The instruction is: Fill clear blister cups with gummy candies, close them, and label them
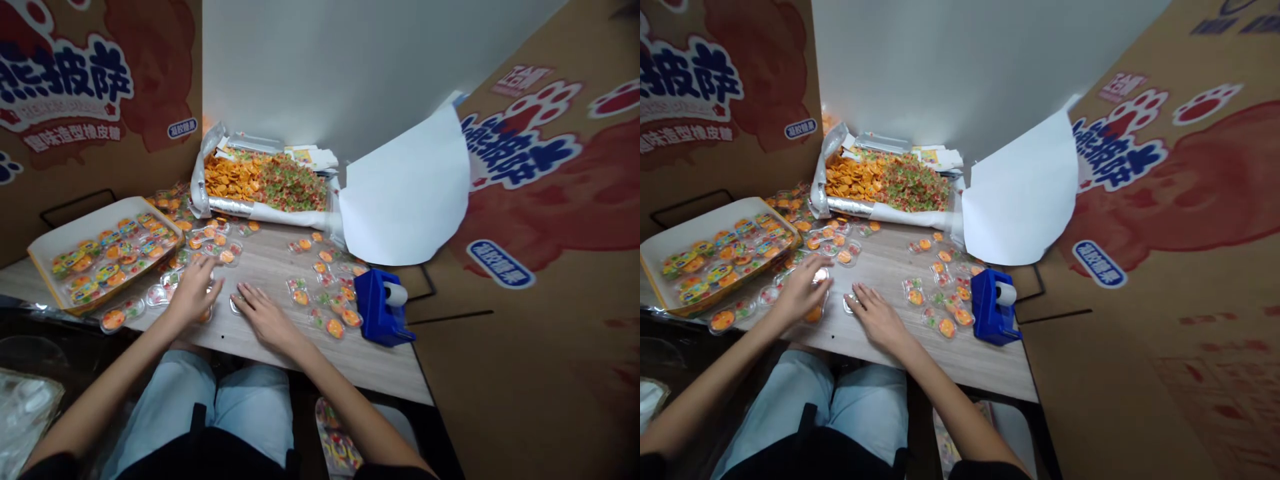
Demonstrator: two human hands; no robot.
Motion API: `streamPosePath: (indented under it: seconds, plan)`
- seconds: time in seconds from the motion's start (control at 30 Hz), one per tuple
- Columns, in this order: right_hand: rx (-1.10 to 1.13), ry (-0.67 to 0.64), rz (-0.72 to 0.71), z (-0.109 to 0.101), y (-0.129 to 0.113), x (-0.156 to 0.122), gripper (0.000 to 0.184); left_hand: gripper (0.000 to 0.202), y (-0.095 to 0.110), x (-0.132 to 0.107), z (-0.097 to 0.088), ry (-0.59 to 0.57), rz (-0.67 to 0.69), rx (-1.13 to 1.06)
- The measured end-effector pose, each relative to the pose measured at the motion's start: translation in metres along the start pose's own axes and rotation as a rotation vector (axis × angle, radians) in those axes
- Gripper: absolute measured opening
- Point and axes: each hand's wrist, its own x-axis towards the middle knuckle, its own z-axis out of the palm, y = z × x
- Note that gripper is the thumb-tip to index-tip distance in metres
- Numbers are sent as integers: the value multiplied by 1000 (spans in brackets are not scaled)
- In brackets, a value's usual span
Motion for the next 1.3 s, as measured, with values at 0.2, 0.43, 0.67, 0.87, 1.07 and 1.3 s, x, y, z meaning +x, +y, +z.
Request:
streamPosePath:
  seconds: [0.2,0.43,0.67,0.87,1.07,1.3]
  plan:
    - [32,-71,30,-10,-9,0,92,36,-52,137,3,-280,-137,318]
    - [87,-25,81,-3,-12,-3,99,22,-60,175,21,-320,-90,370]
    - [107,-49,123,-9,-15,-3,90,13,-41,217,5,-302,-164,199]
    - [98,-74,162,-8,-19,-4,89,39,-27,251,-44,-15,-239,-84]
    - [22,-65,233,-7,-1,-3,91,39,-13,74,-50,-405,78,227]
    - [-143,60,433,-7,32,14,78,64,-16,-33,0,-402,-44,469]
